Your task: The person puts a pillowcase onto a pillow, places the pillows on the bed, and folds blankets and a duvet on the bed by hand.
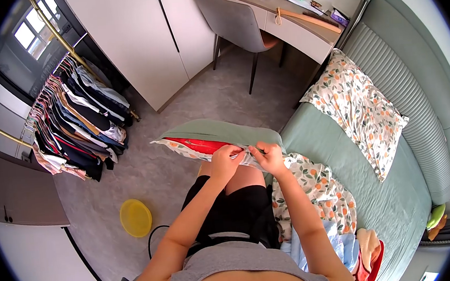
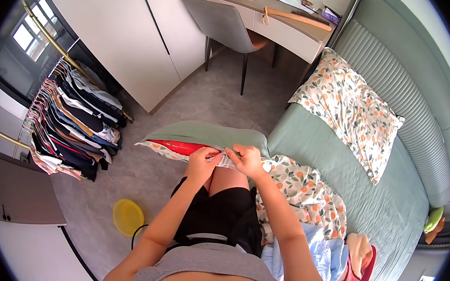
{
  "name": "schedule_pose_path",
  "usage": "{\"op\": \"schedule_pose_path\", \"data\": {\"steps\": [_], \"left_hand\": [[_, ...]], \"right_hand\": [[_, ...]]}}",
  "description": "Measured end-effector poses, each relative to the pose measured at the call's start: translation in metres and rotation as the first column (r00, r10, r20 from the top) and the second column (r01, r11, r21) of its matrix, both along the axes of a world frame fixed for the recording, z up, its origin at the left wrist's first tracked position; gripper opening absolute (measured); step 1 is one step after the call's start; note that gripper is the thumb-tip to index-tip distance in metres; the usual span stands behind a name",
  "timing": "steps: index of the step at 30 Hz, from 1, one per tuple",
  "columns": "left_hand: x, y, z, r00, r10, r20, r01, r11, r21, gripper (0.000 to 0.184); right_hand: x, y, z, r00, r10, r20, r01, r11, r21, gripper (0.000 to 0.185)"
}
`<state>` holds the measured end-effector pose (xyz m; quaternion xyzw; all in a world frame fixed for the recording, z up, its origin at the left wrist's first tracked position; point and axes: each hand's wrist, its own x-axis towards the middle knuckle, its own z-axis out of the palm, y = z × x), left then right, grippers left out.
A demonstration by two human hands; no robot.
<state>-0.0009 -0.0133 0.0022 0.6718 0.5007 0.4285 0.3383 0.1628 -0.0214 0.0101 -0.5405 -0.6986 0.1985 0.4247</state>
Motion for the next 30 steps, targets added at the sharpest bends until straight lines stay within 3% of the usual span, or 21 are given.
{"op": "schedule_pose_path", "data": {"steps": [2, 5, 8, 11, 17, 30], "left_hand": [[0.0, 0.0, -0.004, 0.994, -0.004, 0.106, 0.016, 0.993, -0.114, 0.013], [0.0, -0.001, -0.01, 0.991, -0.003, 0.131, 0.017, 0.994, -0.109, 0.013], [0.002, -0.004, -0.002, 1.0, 0.018, -0.025, -0.018, 1.0, 0.013, 0.013], [0.007, -0.005, 0.002, 0.997, 0.039, -0.074, -0.03, 0.993, 0.115, 0.011], [0.009, -0.006, -0.008, 0.993, 0.101, -0.055, -0.085, 0.967, 0.242, 0.011], [-0.05, 0.016, -0.025, 0.938, 0.269, -0.217, -0.219, 0.949, 0.228, 0.01]], "right_hand": [[0.0, 0.0, -0.001, 1.0, -0.001, -0.003, 0.001, 1.0, 0.001, 0.034], [0.0, 0.0, -0.003, 1.0, -0.01, 0.001, 0.01, 1.0, 0.0, 0.035], [0.0, -0.002, -0.001, 1.0, 0.001, -0.005, -0.001, 1.0, -0.004, 0.035], [0.0, -0.002, -0.004, 1.0, 0.002, 0.005, -0.002, 1.0, 0.0, 0.035], [-0.001, -0.003, -0.006, 0.999, 0.019, -0.027, -0.019, 0.999, 0.028, 0.033], [0.012, -0.006, -0.005, 0.999, 0.032, -0.013, -0.032, 0.999, 0.008, 0.029]]}}
